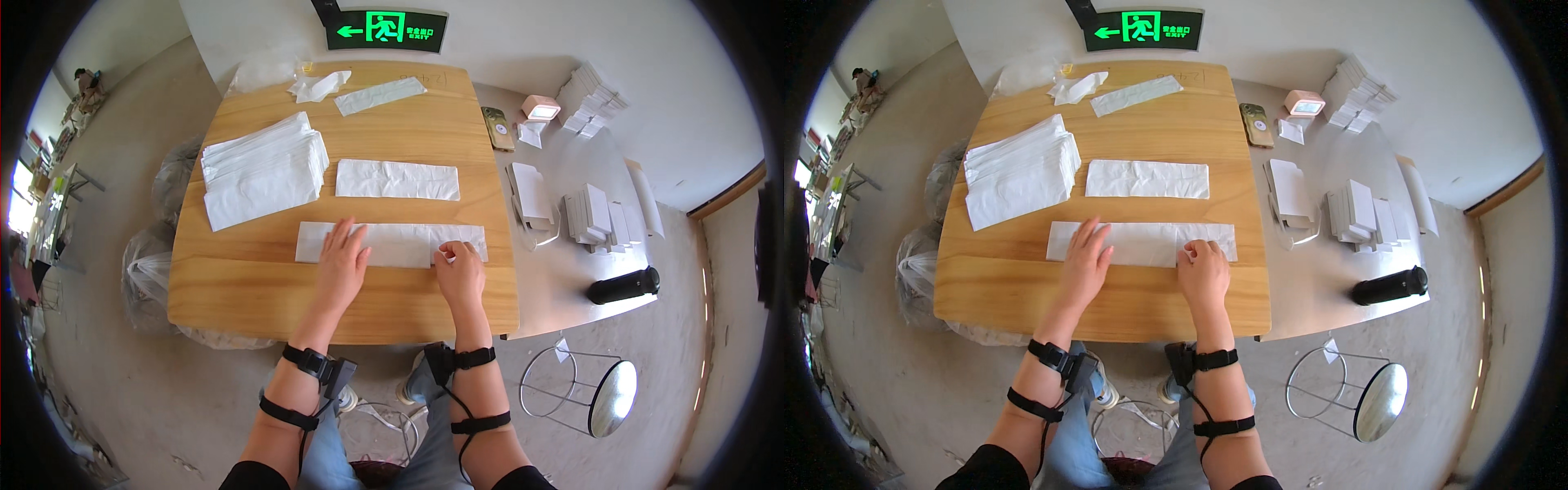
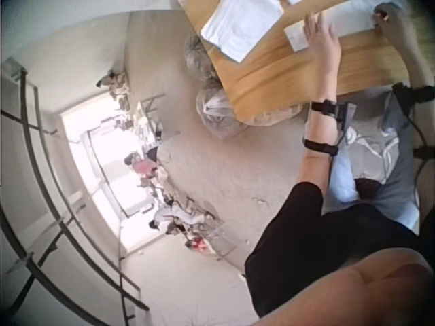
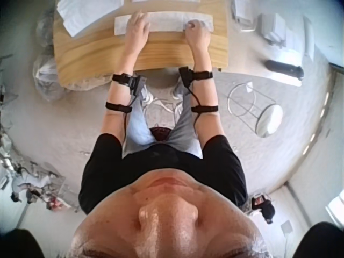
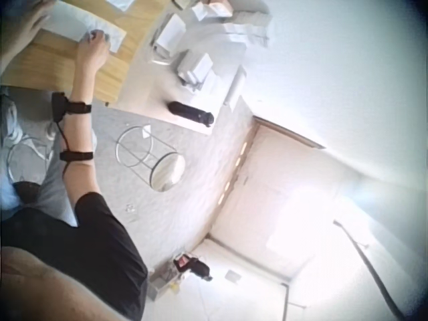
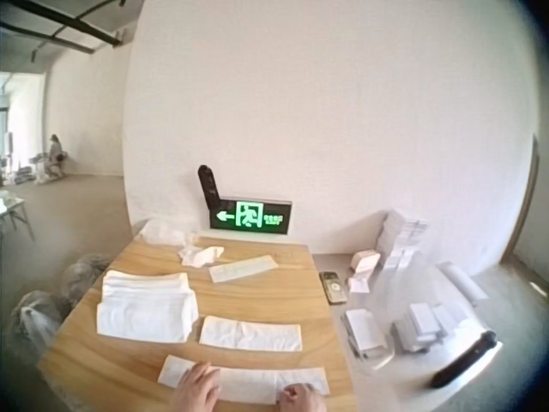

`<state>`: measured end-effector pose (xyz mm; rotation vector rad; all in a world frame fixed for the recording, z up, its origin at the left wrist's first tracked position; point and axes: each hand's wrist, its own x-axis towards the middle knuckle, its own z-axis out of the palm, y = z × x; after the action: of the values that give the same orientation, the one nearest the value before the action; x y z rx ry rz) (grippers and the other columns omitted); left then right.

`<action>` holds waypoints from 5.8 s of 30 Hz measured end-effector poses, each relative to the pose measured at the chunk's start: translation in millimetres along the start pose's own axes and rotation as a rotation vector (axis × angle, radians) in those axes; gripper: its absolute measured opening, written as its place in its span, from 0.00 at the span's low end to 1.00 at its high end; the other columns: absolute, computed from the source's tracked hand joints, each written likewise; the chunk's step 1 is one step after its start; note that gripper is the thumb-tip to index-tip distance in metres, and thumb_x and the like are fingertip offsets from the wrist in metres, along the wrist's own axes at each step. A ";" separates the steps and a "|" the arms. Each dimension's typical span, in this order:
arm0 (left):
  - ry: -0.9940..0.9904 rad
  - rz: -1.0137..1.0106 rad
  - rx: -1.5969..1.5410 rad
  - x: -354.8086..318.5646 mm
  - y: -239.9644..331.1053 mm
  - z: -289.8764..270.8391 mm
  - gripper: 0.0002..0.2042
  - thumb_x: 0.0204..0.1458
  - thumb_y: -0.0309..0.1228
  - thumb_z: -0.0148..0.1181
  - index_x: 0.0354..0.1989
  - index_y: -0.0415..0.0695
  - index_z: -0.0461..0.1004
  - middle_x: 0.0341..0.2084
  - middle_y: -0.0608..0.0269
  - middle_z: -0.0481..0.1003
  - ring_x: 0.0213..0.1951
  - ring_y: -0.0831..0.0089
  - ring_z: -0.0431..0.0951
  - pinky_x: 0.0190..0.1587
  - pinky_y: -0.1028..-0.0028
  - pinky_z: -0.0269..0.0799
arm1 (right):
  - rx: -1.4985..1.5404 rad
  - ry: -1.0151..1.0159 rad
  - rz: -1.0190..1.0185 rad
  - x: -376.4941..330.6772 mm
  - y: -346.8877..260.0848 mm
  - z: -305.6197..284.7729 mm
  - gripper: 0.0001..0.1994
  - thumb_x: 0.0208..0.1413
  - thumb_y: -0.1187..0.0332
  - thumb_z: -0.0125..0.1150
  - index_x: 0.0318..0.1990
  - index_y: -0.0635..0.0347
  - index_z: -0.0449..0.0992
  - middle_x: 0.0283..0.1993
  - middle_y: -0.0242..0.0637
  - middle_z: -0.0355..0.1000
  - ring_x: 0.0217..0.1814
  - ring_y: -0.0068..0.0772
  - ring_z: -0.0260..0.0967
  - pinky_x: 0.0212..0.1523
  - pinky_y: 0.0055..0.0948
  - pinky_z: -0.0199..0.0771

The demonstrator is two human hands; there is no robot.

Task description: Folding long white plastic strips or bags on a wooden table.

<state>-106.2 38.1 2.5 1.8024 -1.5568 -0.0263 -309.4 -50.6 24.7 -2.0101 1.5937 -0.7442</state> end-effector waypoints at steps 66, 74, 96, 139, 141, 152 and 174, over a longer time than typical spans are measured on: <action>-0.055 -0.029 -0.163 17.3 36.0 54.6 0.05 0.45 0.25 0.68 0.25 0.43 0.76 0.35 0.65 0.75 0.41 0.61 0.74 0.46 0.62 0.66 | 0.091 -0.042 -0.181 0.2 6.0 8.2 0.05 0.45 0.74 0.66 0.32 0.59 0.79 0.31 0.37 0.74 0.38 0.42 0.73 0.38 0.38 0.72; -0.110 -0.020 -0.216 17.9 39.6 47.7 0.07 0.41 0.22 0.69 0.27 0.40 0.75 0.38 0.60 0.75 0.41 0.56 0.75 0.45 0.62 0.69 | 0.136 -0.018 -0.053 2.5 4.6 11.0 0.07 0.46 0.75 0.64 0.35 0.59 0.79 0.32 0.38 0.74 0.36 0.41 0.73 0.37 0.37 0.73; -0.081 -0.072 -0.318 17.6 29.7 54.7 0.07 0.42 0.22 0.68 0.28 0.40 0.76 0.38 0.58 0.74 0.43 0.57 0.74 0.45 0.64 0.70 | 0.362 -0.092 0.054 2.9 1.4 14.2 0.11 0.51 0.76 0.62 0.43 0.60 0.75 0.32 0.38 0.76 0.27 0.33 0.72 0.31 0.31 0.72; -0.121 -0.268 -0.485 22.2 29.8 49.2 0.03 0.46 0.21 0.65 0.28 0.38 0.76 0.42 0.59 0.74 0.44 0.63 0.75 0.46 0.69 0.71 | 0.357 -0.175 0.032 -1.5 -17.3 17.9 0.17 0.50 0.73 0.65 0.48 0.59 0.69 0.32 0.40 0.77 0.26 0.36 0.73 0.29 0.34 0.72; -0.121 -0.251 -0.468 21.7 29.3 49.7 0.04 0.46 0.21 0.66 0.29 0.38 0.76 0.42 0.59 0.74 0.45 0.63 0.75 0.47 0.69 0.71 | 0.279 -0.102 0.023 -2.3 -15.4 25.5 0.19 0.50 0.73 0.66 0.49 0.59 0.67 0.31 0.43 0.77 0.27 0.41 0.74 0.29 0.37 0.72; -0.118 -0.162 -0.524 20.5 34.2 38.4 0.16 0.39 0.20 0.67 0.39 0.39 0.74 0.47 0.56 0.73 0.48 0.57 0.74 0.47 0.65 0.72 | 0.345 -0.089 0.140 2.0 -21.2 27.0 0.16 0.48 0.74 0.68 0.44 0.62 0.70 0.26 0.39 0.74 0.27 0.33 0.71 0.29 0.31 0.70; -0.034 -0.308 -0.605 17.1 18.2 48.1 0.06 0.51 0.21 0.64 0.36 0.38 0.76 0.45 0.59 0.76 0.45 0.68 0.77 0.46 0.73 0.72 | 0.218 -0.125 0.162 1.9 -20.9 23.8 0.19 0.48 0.66 0.70 0.46 0.59 0.71 0.28 0.39 0.77 0.30 0.40 0.75 0.31 0.38 0.71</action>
<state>-139.5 -0.9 -15.1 1.5271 -1.1124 -0.6109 -278.1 -47.2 20.9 -1.7166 1.5120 -0.6845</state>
